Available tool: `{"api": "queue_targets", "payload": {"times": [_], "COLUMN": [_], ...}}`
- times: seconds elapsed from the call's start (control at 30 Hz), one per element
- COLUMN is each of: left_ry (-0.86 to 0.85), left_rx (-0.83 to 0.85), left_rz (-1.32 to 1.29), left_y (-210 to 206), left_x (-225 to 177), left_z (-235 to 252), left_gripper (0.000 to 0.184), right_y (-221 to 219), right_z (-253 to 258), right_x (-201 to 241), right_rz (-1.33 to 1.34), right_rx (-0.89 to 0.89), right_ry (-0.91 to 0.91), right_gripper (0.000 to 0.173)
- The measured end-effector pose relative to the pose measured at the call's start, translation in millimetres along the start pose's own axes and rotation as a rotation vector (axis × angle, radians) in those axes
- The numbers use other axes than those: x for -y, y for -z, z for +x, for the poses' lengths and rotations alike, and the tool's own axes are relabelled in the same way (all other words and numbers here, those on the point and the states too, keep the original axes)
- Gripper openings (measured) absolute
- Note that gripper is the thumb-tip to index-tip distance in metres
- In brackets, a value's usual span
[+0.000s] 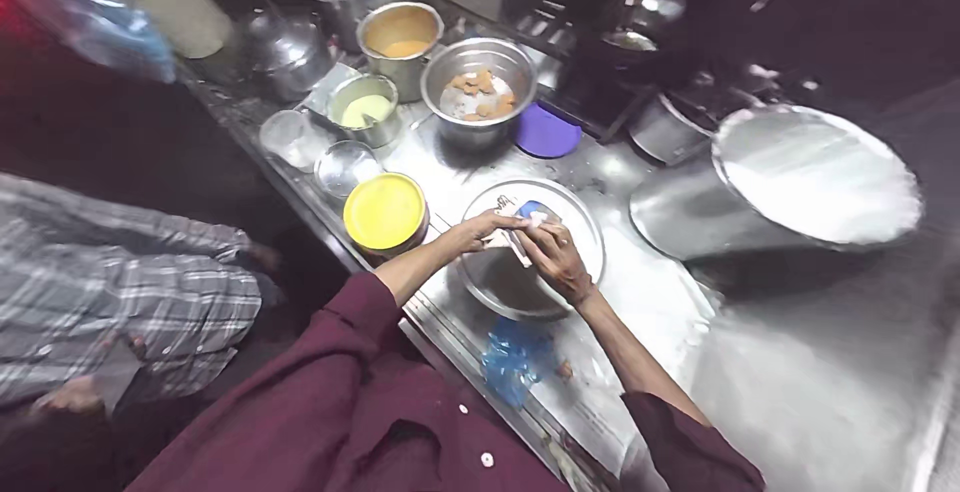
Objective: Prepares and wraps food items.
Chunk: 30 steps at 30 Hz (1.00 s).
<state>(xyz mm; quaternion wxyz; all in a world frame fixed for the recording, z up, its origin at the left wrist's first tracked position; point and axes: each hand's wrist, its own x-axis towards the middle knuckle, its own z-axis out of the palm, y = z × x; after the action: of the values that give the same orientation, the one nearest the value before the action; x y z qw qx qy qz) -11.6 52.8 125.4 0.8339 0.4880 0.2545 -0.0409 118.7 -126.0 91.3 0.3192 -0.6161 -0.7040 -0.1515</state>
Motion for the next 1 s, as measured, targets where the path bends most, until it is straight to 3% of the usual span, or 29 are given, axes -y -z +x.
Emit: {"api": "queue_targets", "payload": {"times": [0.23,0.4,0.47,0.6,0.7,0.8,0.9,1.0], "left_ry": [-0.115,-0.177,-0.211,-0.295,-0.382,-0.451,-0.519,-0.511], "left_rx": [-0.175,-0.303,-0.328,-0.36,-0.387,-0.49,-0.559,-0.612], "left_rz": [-0.237,-0.382,-0.453,-0.549,-0.602,-0.505,-0.559,-0.605], "left_y": [-6.2,20.5,40.8,111.3,180.7,241.6,287.7,324.8], "left_x": [-29.0,-41.0,-47.7,-67.6,-87.6,-107.7,-124.5,-135.3], "left_z": [-63.3,-88.5,-96.8,-122.6,-152.3,-186.1,-217.2,-244.6], "left_gripper": [0.018,0.04,0.04,0.052,0.057,0.054,0.061,0.049], "right_y": [14.9,3.8,-5.0,3.5,-2.8,-60.1,-174.5,-299.6], "right_z": [59.1,107.2,132.9,224.1,329.5,469.2,627.0,759.7], "right_x": [17.1,44.0,55.4,70.0,89.6,104.4,99.2,85.9], "right_rz": [-0.007,0.016,0.033,0.177,0.182,0.032,-0.129,-0.341], "right_rx": [-0.089,-0.105,-0.045,0.271,0.136,0.178,0.363,0.503], "right_ry": [0.26,0.213,0.222,0.378,0.391,0.515,0.854,1.078], "right_gripper": [0.031,0.031,0.03,0.053,0.039,0.036,0.044,0.047]}}
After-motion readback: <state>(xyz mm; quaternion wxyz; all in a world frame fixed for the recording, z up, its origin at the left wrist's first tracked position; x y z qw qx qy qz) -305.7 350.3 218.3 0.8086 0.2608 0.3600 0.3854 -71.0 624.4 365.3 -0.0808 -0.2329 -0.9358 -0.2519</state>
